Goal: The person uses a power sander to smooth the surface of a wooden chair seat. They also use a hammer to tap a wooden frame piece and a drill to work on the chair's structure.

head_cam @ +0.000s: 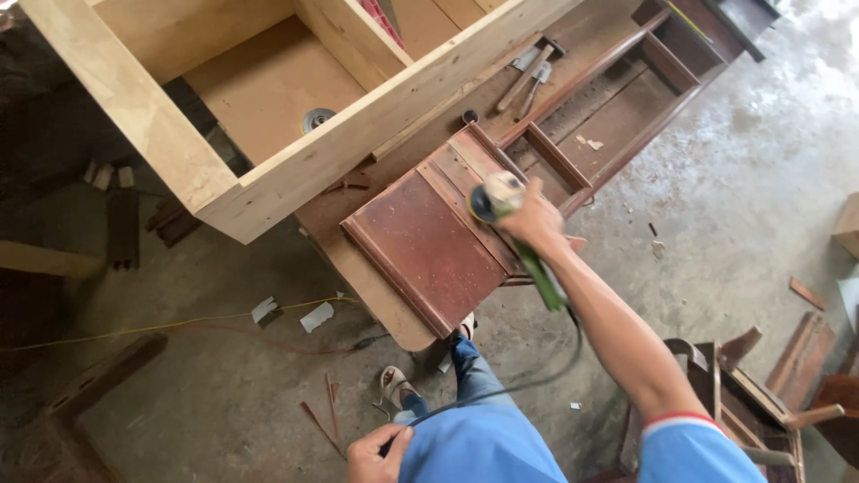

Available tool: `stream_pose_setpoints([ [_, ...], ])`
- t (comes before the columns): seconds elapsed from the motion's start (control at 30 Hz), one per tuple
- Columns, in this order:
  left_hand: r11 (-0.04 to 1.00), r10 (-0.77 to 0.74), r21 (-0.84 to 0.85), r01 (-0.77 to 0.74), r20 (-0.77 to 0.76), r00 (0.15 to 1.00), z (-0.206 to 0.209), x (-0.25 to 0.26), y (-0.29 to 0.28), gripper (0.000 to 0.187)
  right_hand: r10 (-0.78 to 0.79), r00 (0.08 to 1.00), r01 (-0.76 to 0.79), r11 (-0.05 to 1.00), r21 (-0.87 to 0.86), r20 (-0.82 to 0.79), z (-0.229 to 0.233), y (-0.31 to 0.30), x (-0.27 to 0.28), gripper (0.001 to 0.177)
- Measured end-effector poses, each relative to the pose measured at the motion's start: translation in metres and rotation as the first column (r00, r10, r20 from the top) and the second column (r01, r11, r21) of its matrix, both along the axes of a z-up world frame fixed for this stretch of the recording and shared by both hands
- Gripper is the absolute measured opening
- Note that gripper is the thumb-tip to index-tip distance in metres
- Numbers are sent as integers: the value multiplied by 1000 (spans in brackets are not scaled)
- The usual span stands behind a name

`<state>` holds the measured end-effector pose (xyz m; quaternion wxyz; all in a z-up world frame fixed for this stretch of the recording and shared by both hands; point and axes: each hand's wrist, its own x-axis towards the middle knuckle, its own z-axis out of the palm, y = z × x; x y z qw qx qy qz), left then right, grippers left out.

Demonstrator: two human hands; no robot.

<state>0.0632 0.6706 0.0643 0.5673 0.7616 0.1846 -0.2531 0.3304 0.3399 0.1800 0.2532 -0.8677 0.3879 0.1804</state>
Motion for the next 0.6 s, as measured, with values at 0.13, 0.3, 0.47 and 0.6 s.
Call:
stream_pose_setpoints([
  [0.13,991,105,94,-93,-125,987,0,-11,-1,21,170,981,-172,985,19,91,-33,18,54,80],
  [0.3,984,157,97,-149,-80,984,-6,-26,-7,19,295,941,-286,955,-74,166,-80,26,80,79],
  [0.47,988,156,33,-153,-182,971,16,-19,-13,19,335,929,-320,941,-108,157,-76,17,54,102],
  [0.6,992,113,-41,-117,-95,989,0,-17,-11,18,301,919,-305,952,-26,254,-75,5,13,73],
])
